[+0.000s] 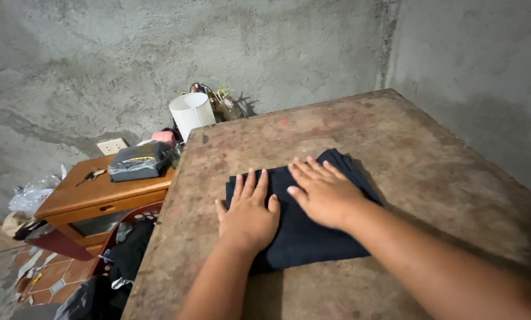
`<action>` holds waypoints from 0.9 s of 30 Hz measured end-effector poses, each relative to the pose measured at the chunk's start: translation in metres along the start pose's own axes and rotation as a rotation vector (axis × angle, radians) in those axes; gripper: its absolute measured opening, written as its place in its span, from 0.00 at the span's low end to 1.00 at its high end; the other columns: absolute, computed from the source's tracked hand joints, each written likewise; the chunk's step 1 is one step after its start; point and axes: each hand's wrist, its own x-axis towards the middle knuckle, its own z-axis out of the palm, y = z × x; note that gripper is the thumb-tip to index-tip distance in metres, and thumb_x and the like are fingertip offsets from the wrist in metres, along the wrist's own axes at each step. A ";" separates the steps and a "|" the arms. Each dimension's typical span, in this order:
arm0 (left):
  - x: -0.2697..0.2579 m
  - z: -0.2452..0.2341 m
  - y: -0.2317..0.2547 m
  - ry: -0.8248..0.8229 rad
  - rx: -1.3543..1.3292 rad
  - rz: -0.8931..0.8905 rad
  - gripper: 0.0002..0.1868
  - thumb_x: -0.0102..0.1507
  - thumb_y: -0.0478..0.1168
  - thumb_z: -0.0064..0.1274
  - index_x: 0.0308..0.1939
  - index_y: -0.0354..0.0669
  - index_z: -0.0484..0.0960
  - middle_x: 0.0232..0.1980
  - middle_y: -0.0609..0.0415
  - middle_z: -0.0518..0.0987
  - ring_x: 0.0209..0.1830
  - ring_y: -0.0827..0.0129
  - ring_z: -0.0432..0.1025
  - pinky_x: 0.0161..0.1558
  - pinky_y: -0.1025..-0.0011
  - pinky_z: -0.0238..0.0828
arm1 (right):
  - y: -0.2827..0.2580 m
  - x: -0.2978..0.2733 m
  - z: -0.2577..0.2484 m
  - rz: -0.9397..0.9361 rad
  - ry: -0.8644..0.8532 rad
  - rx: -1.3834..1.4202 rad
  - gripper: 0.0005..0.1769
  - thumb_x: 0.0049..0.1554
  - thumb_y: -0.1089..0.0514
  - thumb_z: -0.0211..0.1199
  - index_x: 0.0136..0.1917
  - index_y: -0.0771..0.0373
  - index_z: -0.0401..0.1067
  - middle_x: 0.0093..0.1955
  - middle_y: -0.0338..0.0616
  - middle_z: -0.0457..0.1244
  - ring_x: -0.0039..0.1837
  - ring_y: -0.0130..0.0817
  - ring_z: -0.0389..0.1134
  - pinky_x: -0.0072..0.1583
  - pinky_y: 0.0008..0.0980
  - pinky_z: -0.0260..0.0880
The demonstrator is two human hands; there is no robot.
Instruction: The person takes a dark piece of clothing from a basket, lays it flat on a wooden surface, and folds it by hand into a neat bundle.
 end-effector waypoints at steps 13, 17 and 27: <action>-0.006 -0.009 0.005 -0.015 -0.001 -0.012 0.37 0.68 0.57 0.30 0.80 0.62 0.43 0.85 0.68 0.37 0.84 0.71 0.29 0.77 0.45 0.26 | 0.013 -0.003 -0.035 0.291 -0.005 -0.139 0.37 0.66 0.38 0.35 0.81 0.59 0.42 0.86 0.41 0.34 0.85 0.39 0.31 0.79 0.48 0.29; -0.004 -0.007 0.003 -0.034 0.020 -0.015 0.37 0.68 0.57 0.31 0.81 0.62 0.42 0.85 0.69 0.36 0.84 0.71 0.29 0.77 0.45 0.26 | -0.027 -0.020 -0.026 -0.041 0.142 -0.155 0.38 0.66 0.39 0.37 0.82 0.62 0.46 0.84 0.50 0.40 0.85 0.42 0.36 0.78 0.50 0.34; -0.013 0.011 0.011 0.193 0.077 0.113 0.31 0.68 0.53 0.35 0.75 0.52 0.62 0.82 0.58 0.51 0.83 0.59 0.41 0.75 0.42 0.30 | -0.010 -0.026 0.002 0.037 -0.032 -0.026 0.35 0.65 0.41 0.39 0.80 0.57 0.47 0.85 0.39 0.38 0.84 0.34 0.36 0.79 0.43 0.33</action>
